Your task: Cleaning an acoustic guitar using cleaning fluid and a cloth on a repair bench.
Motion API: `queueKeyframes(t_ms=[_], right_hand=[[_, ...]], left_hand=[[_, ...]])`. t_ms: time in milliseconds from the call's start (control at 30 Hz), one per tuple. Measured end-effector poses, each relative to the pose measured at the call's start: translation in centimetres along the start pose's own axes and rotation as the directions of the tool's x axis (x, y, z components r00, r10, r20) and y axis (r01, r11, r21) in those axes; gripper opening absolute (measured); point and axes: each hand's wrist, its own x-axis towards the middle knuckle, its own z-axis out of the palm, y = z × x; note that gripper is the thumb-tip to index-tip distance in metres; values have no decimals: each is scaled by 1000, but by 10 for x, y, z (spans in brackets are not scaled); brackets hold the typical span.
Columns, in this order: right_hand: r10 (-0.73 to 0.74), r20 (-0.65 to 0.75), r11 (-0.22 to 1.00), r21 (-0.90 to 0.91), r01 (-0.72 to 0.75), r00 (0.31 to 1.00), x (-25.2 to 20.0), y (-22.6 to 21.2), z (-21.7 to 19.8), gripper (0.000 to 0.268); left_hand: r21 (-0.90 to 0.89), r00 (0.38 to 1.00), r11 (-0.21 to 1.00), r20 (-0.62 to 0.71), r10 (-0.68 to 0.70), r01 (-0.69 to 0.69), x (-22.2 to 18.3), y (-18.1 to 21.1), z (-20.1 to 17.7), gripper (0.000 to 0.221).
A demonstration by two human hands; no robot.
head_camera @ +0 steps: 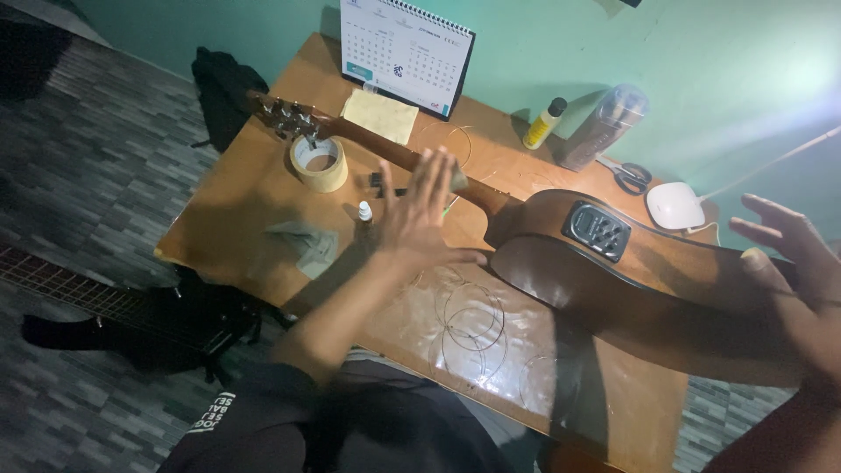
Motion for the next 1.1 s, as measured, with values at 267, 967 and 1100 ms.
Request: queueKeyframes(t_ms=[267, 967, 1100], right_hand=[[177, 2, 978, 108, -177, 984, 2, -12, 5, 53], [61, 28, 997, 42, -62, 998, 7, 74, 5, 52], [676, 257, 587, 378, -716, 690, 74, 185, 3, 41]], left_hand=[[-296, 970, 931, -53, -237, 211, 8, -12, -1, 161], [54, 921, 924, 78, -382, 379, 19, -57, 12, 138], [3, 858, 867, 138, -495, 499, 32, -69, 3, 165]])
